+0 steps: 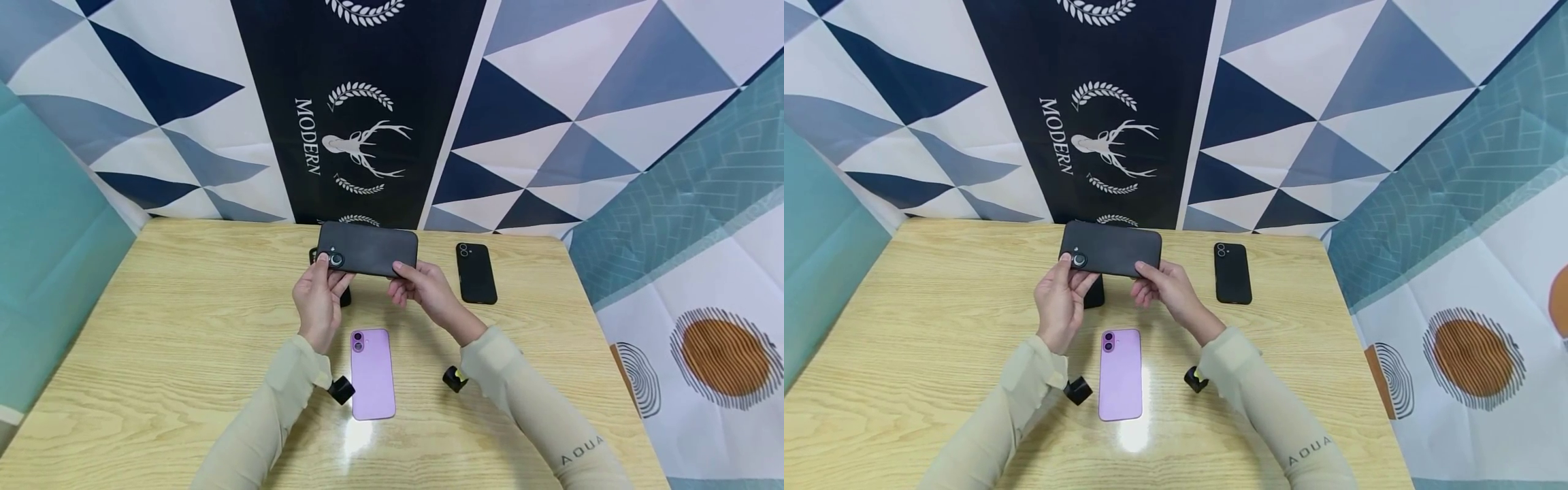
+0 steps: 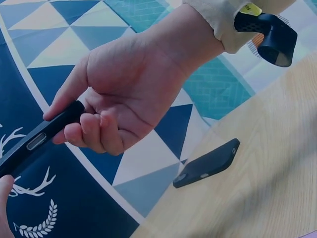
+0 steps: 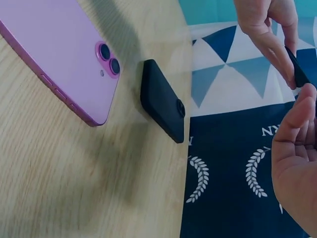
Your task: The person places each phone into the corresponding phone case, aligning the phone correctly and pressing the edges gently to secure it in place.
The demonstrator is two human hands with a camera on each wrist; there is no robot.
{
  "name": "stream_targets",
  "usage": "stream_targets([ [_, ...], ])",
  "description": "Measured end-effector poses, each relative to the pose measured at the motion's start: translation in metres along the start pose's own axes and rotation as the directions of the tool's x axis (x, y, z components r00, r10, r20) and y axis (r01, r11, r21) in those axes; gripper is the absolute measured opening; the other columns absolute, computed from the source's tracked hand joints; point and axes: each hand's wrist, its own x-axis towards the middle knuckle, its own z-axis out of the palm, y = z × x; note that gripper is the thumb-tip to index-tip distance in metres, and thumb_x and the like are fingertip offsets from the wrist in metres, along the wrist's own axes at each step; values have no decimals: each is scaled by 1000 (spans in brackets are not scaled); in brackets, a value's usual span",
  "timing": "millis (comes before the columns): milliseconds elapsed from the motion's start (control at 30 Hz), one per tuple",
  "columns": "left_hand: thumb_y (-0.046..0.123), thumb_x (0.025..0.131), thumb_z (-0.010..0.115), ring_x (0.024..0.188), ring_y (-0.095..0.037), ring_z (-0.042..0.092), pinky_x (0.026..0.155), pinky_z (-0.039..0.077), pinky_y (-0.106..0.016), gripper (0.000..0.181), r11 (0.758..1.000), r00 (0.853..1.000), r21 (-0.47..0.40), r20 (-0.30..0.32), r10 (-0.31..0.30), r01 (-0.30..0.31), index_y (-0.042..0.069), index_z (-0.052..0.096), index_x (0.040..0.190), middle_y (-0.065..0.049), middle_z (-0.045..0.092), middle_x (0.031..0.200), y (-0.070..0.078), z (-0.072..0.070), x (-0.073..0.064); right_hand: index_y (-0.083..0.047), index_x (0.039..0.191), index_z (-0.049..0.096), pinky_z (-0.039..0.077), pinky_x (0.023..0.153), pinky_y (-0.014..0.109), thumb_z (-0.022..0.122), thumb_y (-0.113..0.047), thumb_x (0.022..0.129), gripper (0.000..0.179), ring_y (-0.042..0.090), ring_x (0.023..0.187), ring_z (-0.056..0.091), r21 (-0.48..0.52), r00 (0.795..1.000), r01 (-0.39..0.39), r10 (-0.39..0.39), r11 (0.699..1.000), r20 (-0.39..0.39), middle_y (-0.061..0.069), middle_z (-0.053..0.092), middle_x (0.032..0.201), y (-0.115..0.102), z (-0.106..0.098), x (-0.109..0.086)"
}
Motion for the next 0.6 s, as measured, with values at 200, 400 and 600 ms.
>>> stream_targets([
  [200, 19, 98, 51, 85, -16, 71, 79, 57, -32, 33, 1000, 1000, -19, 25, -14, 14, -6, 56, 118, -5, 72, 90, 0, 1, -1, -1, 83, 57, 50, 51, 19, 44, -18, 99, 27, 8, 53, 57, 63, 1000, 14, -13, 998, -19, -2, 64, 62, -1, 2, 0],
  [400, 24, 94, 57, 87, -15, 70, 82, 56, -32, 30, 998, 997, -50, 68, -32, 36, -2, 59, 109, -5, 71, 89, 1, 3, -1, -4, 81, 59, 47, 48, 18, 43, -15, 99, 28, 7, 52, 57, 127, 999, 36, -31, 991, -40, -2, 64, 61, -1, 3, -1],
  [600, 14, 91, 61, 85, -13, 70, 85, 55, -29, 22, 992, 985, -7, 117, -125, 127, -1, 60, 107, -5, 70, 88, -4, 4, -3, -5, 80, 58, 46, 47, 18, 43, -15, 99, 26, 7, 51, 57, 170, 996, 50, -37, 984, -78, -2, 65, 60, 2, 5, -2],
])
